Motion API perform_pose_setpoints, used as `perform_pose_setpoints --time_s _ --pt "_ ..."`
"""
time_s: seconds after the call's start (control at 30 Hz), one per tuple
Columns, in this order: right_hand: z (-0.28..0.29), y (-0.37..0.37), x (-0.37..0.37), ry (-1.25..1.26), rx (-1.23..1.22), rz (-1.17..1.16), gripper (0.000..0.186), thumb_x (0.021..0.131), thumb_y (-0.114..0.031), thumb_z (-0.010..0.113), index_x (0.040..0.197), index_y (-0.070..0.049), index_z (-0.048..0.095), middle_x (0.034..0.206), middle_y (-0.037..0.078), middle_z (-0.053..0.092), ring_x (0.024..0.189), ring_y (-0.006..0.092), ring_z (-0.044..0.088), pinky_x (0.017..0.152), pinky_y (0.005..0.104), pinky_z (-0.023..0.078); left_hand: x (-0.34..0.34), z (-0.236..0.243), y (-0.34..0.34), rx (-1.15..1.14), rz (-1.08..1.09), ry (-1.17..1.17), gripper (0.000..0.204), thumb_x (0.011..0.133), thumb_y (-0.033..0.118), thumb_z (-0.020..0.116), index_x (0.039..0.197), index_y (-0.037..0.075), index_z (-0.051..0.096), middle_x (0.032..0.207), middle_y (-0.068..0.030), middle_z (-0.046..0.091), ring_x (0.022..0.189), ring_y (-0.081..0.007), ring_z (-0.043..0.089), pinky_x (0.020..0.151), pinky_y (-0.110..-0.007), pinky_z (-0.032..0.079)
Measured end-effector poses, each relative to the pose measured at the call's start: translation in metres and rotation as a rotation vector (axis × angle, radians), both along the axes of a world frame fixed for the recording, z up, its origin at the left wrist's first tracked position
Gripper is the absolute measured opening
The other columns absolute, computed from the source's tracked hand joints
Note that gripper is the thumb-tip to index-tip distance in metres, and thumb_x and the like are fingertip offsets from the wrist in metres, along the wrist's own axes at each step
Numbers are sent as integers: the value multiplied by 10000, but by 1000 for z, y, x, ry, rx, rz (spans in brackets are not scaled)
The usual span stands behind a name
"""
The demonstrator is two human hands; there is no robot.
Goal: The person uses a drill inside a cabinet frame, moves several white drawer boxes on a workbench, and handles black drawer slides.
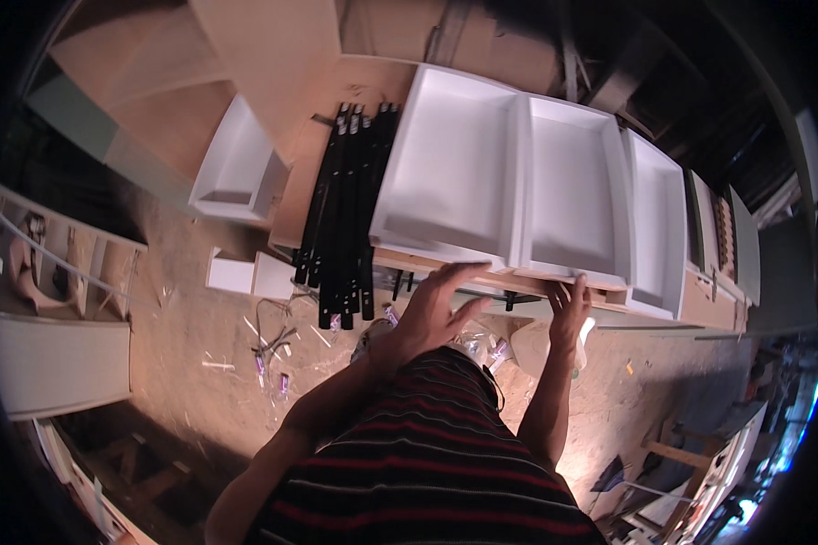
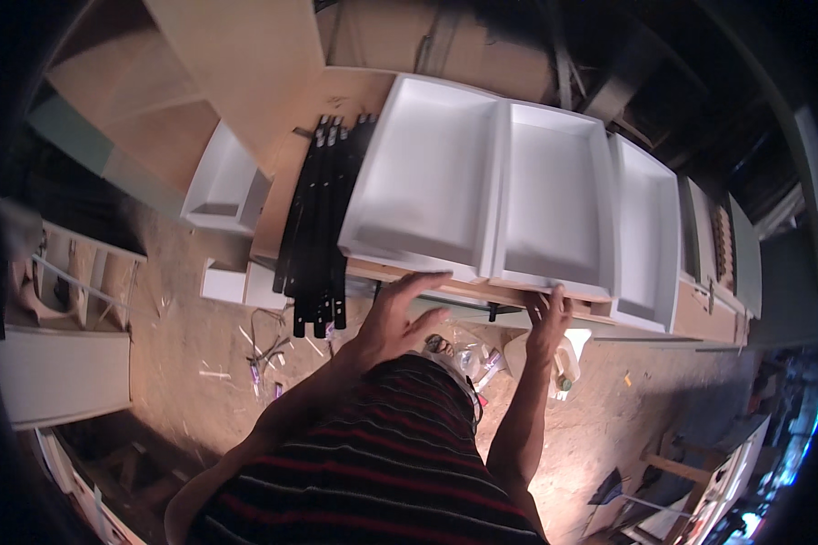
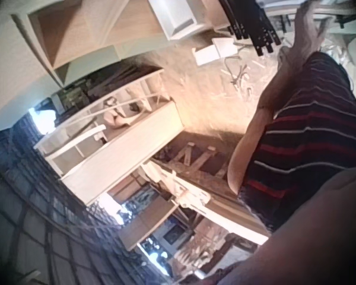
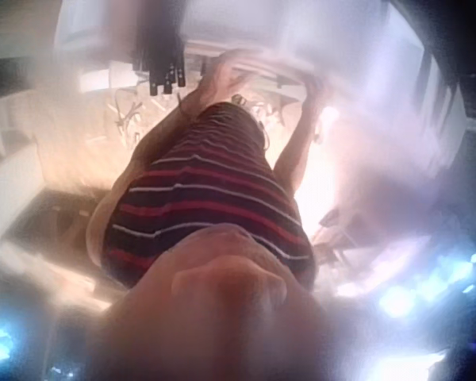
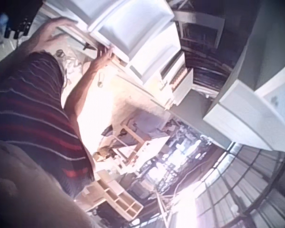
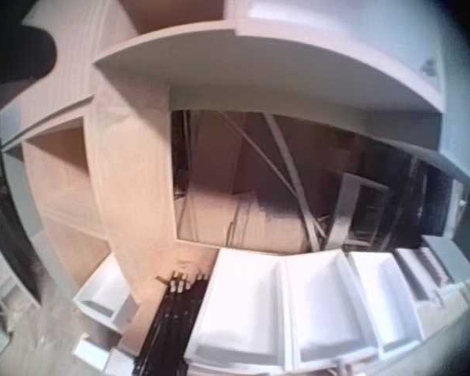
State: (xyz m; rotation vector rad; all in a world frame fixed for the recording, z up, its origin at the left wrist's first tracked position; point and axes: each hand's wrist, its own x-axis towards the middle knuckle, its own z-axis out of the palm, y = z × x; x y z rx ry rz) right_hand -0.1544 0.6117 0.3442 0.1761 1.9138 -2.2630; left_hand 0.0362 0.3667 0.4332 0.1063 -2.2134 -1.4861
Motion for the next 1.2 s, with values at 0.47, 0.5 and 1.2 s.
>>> perform_pose_setpoints --time_s 0.47,0.5,1.2 --pt "1 -169 200 -135 336 957 624 1019 -432 637 1471 -50 438 1305 134 609 1132 221 626 948 355 524 189 -156 -151 865 791 -169 524 1015 363 633 1450 111 486 1266 -73 586 1124 -216 585 912 -381 517" --pt "0 -189 206 -153 301 973 685 1014 -451 643 1503 -44 390 1341 141 583 1157 219 600 958 344 513 185 -157 -145 1073 701 -166 522 1048 475 553 1457 157 493 1279 -51 612 1129 -224 601 917 -389 514" --pt "-44 -319 247 28 -112 749 475 1052 -184 591 1466 -34 413 1314 103 581 1181 176 548 1032 328 463 119 -141 -187 1327 524 187 359 1082 238 453 1232 -48 610 1126 -136 674 961 -239 698 912 -392 567"
